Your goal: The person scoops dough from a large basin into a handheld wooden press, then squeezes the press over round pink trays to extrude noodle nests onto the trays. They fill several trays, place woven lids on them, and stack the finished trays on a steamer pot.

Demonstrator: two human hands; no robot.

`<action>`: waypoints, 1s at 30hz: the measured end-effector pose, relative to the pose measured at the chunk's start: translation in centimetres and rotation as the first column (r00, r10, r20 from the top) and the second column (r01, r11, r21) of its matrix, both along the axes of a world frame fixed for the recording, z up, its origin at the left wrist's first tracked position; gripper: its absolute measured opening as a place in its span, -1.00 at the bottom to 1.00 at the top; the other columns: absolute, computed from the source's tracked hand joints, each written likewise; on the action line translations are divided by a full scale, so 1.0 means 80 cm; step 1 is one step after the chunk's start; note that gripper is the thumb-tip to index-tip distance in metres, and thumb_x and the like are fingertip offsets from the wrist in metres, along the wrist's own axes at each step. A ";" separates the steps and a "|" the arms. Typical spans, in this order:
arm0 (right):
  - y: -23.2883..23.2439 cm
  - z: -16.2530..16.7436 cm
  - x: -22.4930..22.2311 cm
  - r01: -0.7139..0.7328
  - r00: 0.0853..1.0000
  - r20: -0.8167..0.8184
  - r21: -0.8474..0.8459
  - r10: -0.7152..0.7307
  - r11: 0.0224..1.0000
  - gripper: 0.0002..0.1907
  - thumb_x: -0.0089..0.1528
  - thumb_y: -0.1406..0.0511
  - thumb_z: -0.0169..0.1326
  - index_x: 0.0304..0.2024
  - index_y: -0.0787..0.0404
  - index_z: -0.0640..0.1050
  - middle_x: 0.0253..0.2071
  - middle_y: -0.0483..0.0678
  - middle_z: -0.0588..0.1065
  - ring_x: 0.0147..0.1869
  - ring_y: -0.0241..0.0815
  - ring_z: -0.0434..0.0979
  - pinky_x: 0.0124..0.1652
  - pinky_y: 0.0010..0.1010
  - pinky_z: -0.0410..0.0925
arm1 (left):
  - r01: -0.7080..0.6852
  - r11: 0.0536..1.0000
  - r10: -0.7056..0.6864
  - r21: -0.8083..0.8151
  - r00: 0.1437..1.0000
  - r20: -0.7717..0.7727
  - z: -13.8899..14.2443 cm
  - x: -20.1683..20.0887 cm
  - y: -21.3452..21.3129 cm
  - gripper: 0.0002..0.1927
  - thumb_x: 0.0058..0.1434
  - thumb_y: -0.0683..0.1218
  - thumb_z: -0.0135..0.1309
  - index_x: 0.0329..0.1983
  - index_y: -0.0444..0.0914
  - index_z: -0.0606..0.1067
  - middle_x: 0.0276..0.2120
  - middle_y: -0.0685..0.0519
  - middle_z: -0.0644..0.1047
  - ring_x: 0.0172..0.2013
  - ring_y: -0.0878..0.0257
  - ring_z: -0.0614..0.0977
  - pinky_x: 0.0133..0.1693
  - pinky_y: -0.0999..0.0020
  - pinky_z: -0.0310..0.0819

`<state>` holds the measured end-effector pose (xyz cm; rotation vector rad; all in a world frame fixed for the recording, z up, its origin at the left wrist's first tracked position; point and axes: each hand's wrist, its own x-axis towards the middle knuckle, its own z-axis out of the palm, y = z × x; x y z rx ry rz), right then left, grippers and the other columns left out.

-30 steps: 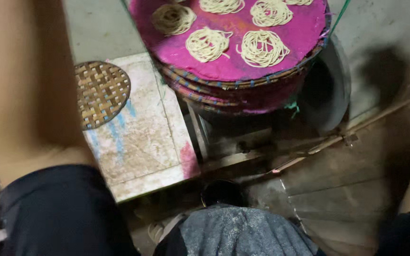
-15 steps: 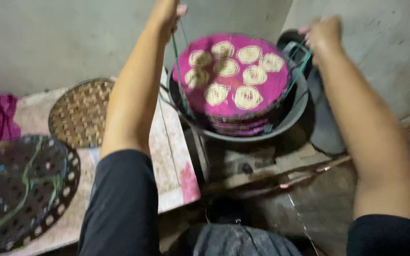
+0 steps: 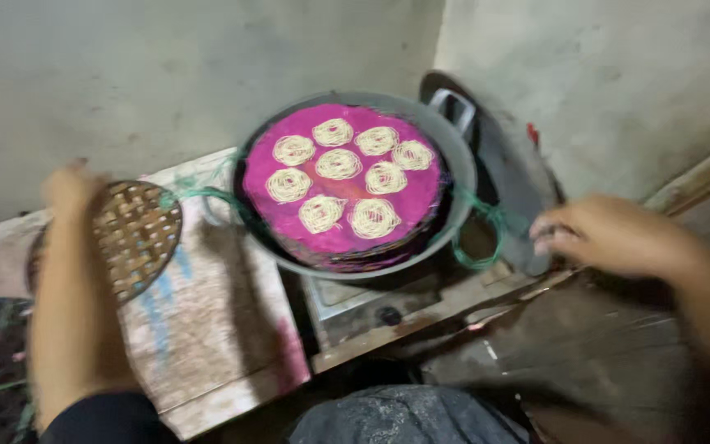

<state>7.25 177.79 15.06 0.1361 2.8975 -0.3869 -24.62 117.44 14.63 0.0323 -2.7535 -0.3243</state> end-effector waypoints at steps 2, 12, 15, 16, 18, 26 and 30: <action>0.068 0.001 0.024 0.080 0.996 0.045 -0.239 -0.072 0.968 -0.58 0.19 0.15 0.14 0.12 -0.05 0.61 -0.25 -0.14 0.68 -0.14 -0.24 0.71 -0.12 -0.35 0.53 | -0.144 0.987 0.134 0.075 0.984 0.118 -0.025 0.031 -0.026 -0.51 0.25 0.11 0.18 -0.02 -0.41 0.67 -0.12 -0.40 0.64 -0.01 -0.30 0.66 0.07 -0.11 0.52; 0.237 -0.234 -0.251 -0.178 0.746 -0.539 -0.727 -0.390 0.663 -0.59 0.59 0.11 -0.17 0.27 0.33 0.29 0.18 0.06 0.31 0.22 -0.08 0.23 0.13 -0.31 0.11 | 0.343 0.675 -0.117 0.654 0.924 -0.364 -0.106 0.189 0.118 -0.71 0.47 -0.19 0.12 0.21 -0.36 0.50 -0.01 0.03 0.57 -0.03 0.32 0.56 0.06 0.43 0.45; 0.235 -0.246 -0.290 -0.322 0.759 -0.402 -0.915 -0.512 0.241 -0.72 0.57 0.09 -0.08 -0.04 0.15 0.37 -0.13 -0.11 0.32 -0.08 -0.26 0.27 -0.12 -0.44 0.17 | 0.246 0.723 -0.059 0.646 0.953 -0.298 -0.127 0.265 0.133 -0.68 0.43 -0.21 0.09 0.22 -0.33 0.49 -0.01 0.02 0.57 -0.11 0.29 0.52 -0.01 0.43 0.43; 0.234 -0.249 -0.298 -0.358 0.771 -0.360 -0.927 -0.525 0.110 -0.72 0.56 0.08 -0.05 -0.14 0.09 0.39 -0.24 -0.17 0.33 -0.18 -0.32 0.28 -0.20 -0.49 0.20 | 0.157 0.775 -0.001 0.611 0.969 -0.248 -0.136 0.294 0.131 -0.68 0.41 -0.22 0.10 0.22 -0.32 0.50 -0.02 0.00 0.58 -0.15 0.26 0.50 -0.04 0.42 0.42; 0.230 -0.250 -0.307 -0.373 0.767 -0.337 -0.927 -0.546 0.049 -0.69 0.54 0.08 -0.01 -0.25 0.05 0.42 -0.35 -0.22 0.33 -0.29 -0.37 0.30 -0.29 -0.52 0.22 | 0.190 0.703 0.012 0.686 0.960 -0.278 -0.154 0.345 0.111 -0.65 0.41 -0.22 0.07 0.24 -0.33 0.47 0.01 0.01 0.54 -0.04 0.30 0.53 0.00 0.43 0.43; 0.226 -0.162 -0.332 -0.280 0.594 -0.736 -0.567 -0.325 0.774 -0.67 0.47 0.13 0.08 -0.32 0.17 0.48 -0.42 -0.12 0.36 -0.36 -0.27 0.33 -0.31 -0.42 0.23 | 0.045 0.519 0.193 0.854 0.967 -0.168 -0.236 0.437 0.084 -0.65 0.38 -0.17 0.07 0.22 -0.30 0.47 -0.06 0.03 0.56 -0.06 0.31 0.57 0.04 0.40 0.45; 0.148 -0.082 -0.367 -0.398 0.490 -0.872 -0.217 0.007 0.892 -0.66 0.43 0.15 0.13 -0.35 0.24 0.50 -0.45 -0.06 0.38 -0.39 -0.22 0.34 -0.32 -0.37 0.23 | 0.219 0.488 0.065 0.845 0.956 -0.286 -0.230 0.376 0.153 -0.42 0.28 -0.12 0.17 0.36 -0.25 0.33 0.16 -0.03 0.43 0.16 0.20 0.48 0.17 0.26 0.42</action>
